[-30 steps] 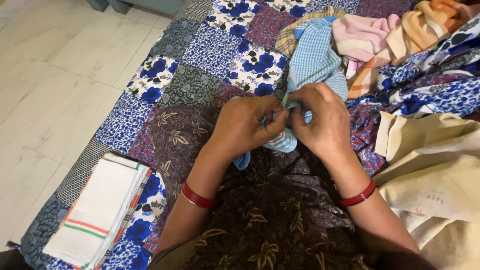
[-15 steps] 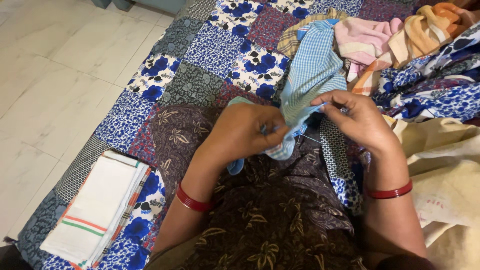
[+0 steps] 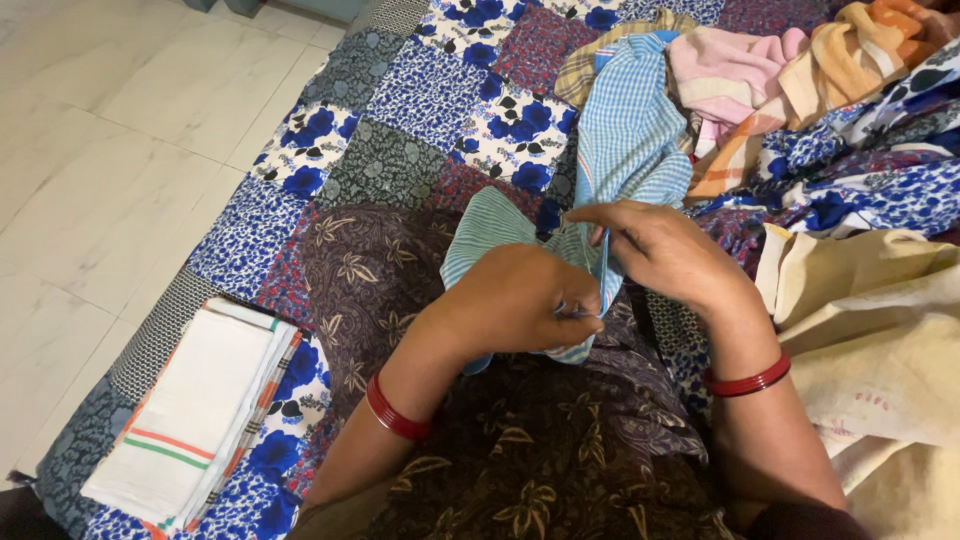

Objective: The person unfolds a light blue checkered cloth, smooths it on the bed, and folds it into a neat rectangle. The person then picks up the folded cloth and places it aside.

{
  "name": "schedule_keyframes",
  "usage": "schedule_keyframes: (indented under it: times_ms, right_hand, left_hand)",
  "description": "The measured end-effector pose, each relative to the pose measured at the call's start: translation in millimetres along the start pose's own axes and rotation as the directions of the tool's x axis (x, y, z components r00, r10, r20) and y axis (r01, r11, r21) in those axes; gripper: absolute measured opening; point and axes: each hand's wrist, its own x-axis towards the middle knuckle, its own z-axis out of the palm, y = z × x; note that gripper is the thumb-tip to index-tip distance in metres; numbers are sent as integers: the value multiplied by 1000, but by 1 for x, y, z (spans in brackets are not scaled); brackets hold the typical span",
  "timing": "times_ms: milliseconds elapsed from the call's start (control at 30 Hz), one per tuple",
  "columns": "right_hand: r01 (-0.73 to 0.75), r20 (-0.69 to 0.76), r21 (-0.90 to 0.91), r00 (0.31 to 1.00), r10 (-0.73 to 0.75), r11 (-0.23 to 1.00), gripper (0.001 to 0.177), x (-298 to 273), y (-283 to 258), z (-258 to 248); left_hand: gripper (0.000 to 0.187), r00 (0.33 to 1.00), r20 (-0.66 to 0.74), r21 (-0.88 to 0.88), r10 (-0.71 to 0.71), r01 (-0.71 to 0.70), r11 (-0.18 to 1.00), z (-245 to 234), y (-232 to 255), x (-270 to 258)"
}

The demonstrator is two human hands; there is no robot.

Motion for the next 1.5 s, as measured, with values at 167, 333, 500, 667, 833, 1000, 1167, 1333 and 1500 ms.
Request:
schedule_keyframes:
  times_ms: [167, 333, 500, 667, 833, 1000, 1167, 1333, 1500]
  right_hand:
    - [60, 62, -27, 996, -58, 998, 51, 0, -2, 3]
    - [22, 107, -128, 994, -8, 992, 35, -2, 6, 6]
    - [2, -35, -97, 999, -5, 995, 24, -5, 13, -3]
    - [-62, -224, -51, 973, 49, 997, 23, -15, 10, -23]
    - [-105, -342, -100, 937, 65, 989, 17, -19, -3, -32]
    - [-54, -498, -177, 866, -42, 983, 11, -22, -16, -31]
    - [-77, -475, -145, 880, -1, 986, 13, -20, -18, -29]
    - [-106, -514, -24, 854, 78, 994, 13, -20, -21, -28]
    - [-47, -461, -31, 887, 28, 998, 12, -16, -30, -23]
  left_hand:
    - [16, 999, 42, 47, -10, 8, 999, 1, 2, 1]
    - [16, 1000, 31, 45, 1, -2, 999, 1, 3, -1]
    - [15, 992, -86, 27, 90, -88, 996, -11, -3, -6]
    - [13, 964, -253, 168, -79, 125, 978, -32, -9, -11]
    - [15, 917, -388, 207, -95, 187, 960, -41, -10, -13]
    - [13, 873, -487, 229, -18, 148, 962, -44, -12, -13]
    - [14, 864, -502, 245, -33, 178, 953, -43, -18, -11]
    - [10, 841, -541, 120, -11, 90, 989, -41, -24, -13]
    - [6, 816, -554, -251, -168, 29, 968, -29, -24, -2]
